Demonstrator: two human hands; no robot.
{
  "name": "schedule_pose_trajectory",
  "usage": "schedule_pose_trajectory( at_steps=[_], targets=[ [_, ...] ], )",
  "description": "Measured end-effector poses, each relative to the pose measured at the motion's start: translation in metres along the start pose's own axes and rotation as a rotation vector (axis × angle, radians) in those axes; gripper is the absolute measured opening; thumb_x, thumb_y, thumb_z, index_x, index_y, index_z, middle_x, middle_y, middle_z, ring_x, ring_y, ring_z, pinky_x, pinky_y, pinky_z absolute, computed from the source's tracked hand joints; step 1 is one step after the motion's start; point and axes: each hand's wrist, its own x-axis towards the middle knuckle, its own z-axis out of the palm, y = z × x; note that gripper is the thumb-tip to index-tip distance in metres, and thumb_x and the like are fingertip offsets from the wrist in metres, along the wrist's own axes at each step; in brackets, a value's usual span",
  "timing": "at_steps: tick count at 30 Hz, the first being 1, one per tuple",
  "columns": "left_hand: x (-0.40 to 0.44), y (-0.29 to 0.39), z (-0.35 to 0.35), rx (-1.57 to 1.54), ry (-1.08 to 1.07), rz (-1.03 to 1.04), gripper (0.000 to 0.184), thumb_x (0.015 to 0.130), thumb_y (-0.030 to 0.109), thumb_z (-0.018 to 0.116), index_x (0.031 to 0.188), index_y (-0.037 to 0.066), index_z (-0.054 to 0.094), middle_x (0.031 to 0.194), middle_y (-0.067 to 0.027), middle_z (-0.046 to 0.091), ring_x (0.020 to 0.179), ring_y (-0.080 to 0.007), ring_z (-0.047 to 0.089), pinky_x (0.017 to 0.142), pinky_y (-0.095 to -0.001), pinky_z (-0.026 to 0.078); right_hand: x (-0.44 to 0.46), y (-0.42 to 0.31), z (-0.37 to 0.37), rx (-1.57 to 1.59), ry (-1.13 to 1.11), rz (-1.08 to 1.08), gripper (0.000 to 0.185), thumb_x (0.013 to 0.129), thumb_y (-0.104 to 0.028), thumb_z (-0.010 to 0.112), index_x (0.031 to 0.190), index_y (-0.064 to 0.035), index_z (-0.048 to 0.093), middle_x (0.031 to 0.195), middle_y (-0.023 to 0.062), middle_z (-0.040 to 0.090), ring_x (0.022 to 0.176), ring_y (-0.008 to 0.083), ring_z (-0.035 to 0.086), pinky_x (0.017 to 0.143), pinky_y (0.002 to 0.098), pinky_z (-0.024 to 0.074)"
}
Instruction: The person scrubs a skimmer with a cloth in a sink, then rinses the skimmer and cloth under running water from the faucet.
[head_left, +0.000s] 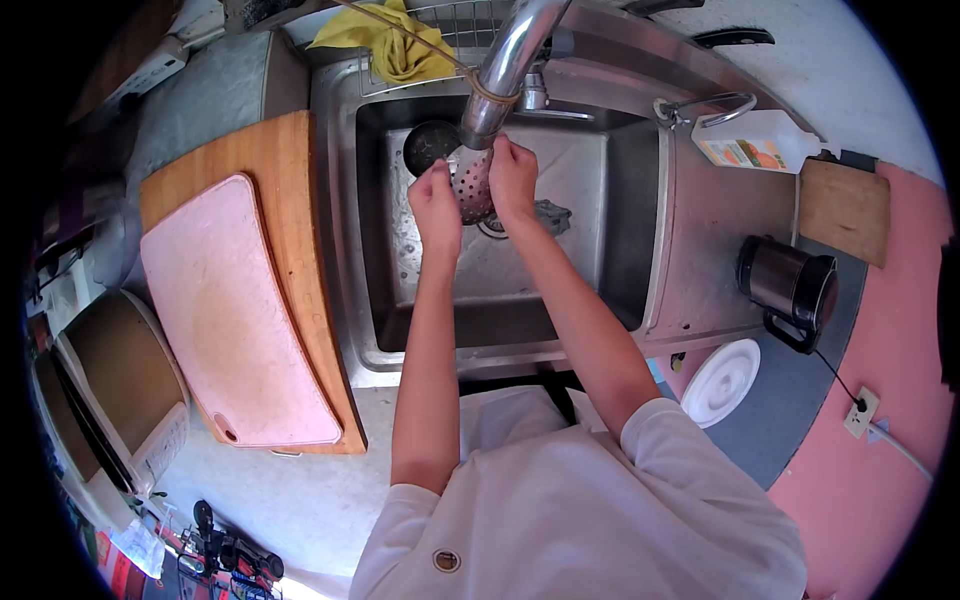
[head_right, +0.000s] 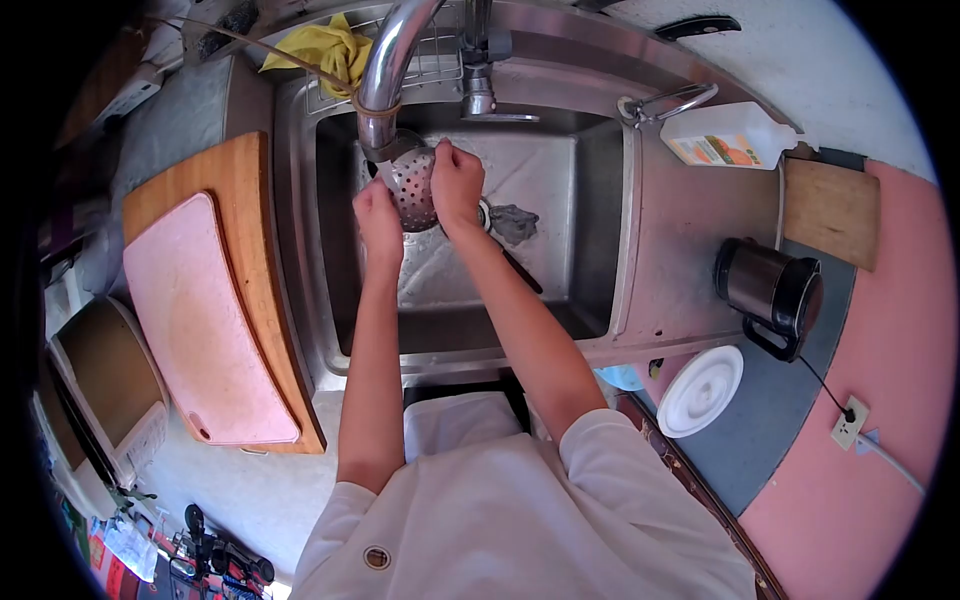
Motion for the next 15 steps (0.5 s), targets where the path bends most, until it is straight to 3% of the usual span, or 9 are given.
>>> schedule_pose_trajectory(
  at_steps=[2, 5, 7, 9, 10, 11, 13, 14, 15],
  targets=[
    [-0.009, 0.027, 0.017, 0.682, 0.188, 0.268, 0.036, 0.089, 0.030, 0.050, 0.070, 0.002, 0.063, 0.061, -0.0156, 0.063, 0.053, -0.0343, 0.059, 0.063, -0.0412, 0.052, -0.011, -0.004, -0.003, 0.032, -0.030, 0.022, 0.046, 0.093, -0.030, 0.049, 0.065, 0.0065, 0.055, 0.051, 0.0120, 0.049, 0.051, 0.0162, 0.041, 0.055, 0.0380, 0.0384],
    [-0.009, 0.044, 0.043, 1.156, 0.239, 0.295, 0.037, 0.086, 0.032, 0.051, 0.070, 0.002, 0.065, 0.068, -0.0216, 0.063, 0.064, -0.0392, 0.063, 0.064, -0.0451, 0.052, -0.015, 0.002, -0.005, 0.064, -0.066, 0.036, 0.050, 0.095, -0.032, 0.047, 0.065, 0.0068, 0.055, 0.051, 0.0093, 0.052, 0.052, 0.0142, 0.040, 0.053, 0.0362, 0.0374],
    [-0.002, 0.045, 0.046, 1.229, 0.140, 0.242, 0.034, 0.086, 0.035, 0.051, 0.079, 0.006, 0.066, 0.070, -0.0196, 0.064, 0.071, -0.0395, 0.064, 0.067, -0.0469, 0.050, -0.014, 0.016, -0.006, 0.173, -0.078, -0.053, 0.051, 0.096, -0.033, 0.047, 0.065, 0.0064, 0.056, 0.052, 0.0094, 0.053, 0.052, 0.0137, 0.042, 0.053, 0.0362, 0.0382],
    [0.011, 0.051, 0.038, 1.268, -0.119, 0.397, 0.035, 0.086, 0.037, 0.050, 0.080, 0.006, 0.066, 0.074, -0.0204, 0.064, 0.073, -0.0401, 0.064, 0.068, -0.0476, 0.050, -0.006, 0.018, 0.000, 0.199, -0.024, 0.003, 0.051, 0.096, -0.033, 0.046, 0.066, 0.0062, 0.057, 0.052, 0.0104, 0.053, 0.052, 0.0137, 0.042, 0.054, 0.0365, 0.0389],
    [0.010, 0.063, 0.032, 1.303, -0.215, 0.318, 0.027, 0.086, 0.029, 0.056, 0.088, 0.005, 0.068, 0.084, -0.0159, 0.068, 0.077, -0.0338, 0.067, 0.072, -0.0423, 0.052, -0.003, 0.018, 0.002, 0.163, -0.043, 0.016, 0.051, 0.096, -0.033, 0.045, 0.065, 0.0063, 0.057, 0.052, 0.0108, 0.053, 0.052, 0.0136, 0.042, 0.054, 0.0368, 0.0391],
    [0.016, 0.058, 0.018, 1.308, -0.223, 0.325, 0.027, 0.086, 0.029, 0.056, 0.088, 0.005, 0.068, 0.084, -0.0159, 0.068, 0.077, -0.0338, 0.067, 0.072, -0.0423, 0.052, -0.002, 0.018, 0.002, 0.124, -0.062, 0.031, 0.051, 0.096, -0.032, 0.045, 0.064, 0.0065, 0.056, 0.052, 0.0111, 0.053, 0.052, 0.0135, 0.042, 0.055, 0.0370, 0.0393],
    [0.022, 0.046, -0.005, 0.494, -0.418, 0.292, 0.022, 0.082, 0.017, 0.066, 0.100, 0.005, 0.069, 0.082, -0.0101, 0.069, 0.074, -0.0197, 0.066, 0.073, -0.0329, 0.052, -0.003, 0.007, 0.008, 0.072, -0.039, 0.080, 0.052, 0.095, -0.032, 0.046, 0.062, 0.0066, 0.056, 0.050, 0.0120, 0.053, 0.050, 0.0158, 0.046, 0.054, 0.0376, 0.0402],
    [0.014, 0.046, -0.013, 0.175, -0.411, 0.030, 0.040, 0.079, 0.004, 0.070, 0.118, 0.001, 0.060, 0.096, -0.0072, 0.066, 0.086, -0.0151, 0.062, 0.082, -0.0304, 0.049, -0.002, 0.006, 0.015, 0.101, -0.031, 0.141, 0.052, 0.094, -0.033, 0.047, 0.062, 0.0068, 0.056, 0.050, 0.0132, 0.053, 0.049, 0.0183, 0.048, 0.054, 0.0385, 0.0407],
    [0.009, 0.043, -0.019, 0.179, -0.409, 0.026, 0.040, 0.079, 0.004, 0.070, 0.118, 0.001, 0.060, 0.096, -0.0072, 0.066, 0.086, -0.0151, 0.062, 0.082, -0.0304, 0.049, -0.002, 0.006, 0.024, 0.131, -0.027, 0.204, 0.052, 0.093, -0.033, 0.049, 0.061, 0.0071, 0.056, 0.050, 0.0144, 0.054, 0.048, 0.0208, 0.051, 0.054, 0.0393, 0.0413]
  ],
)
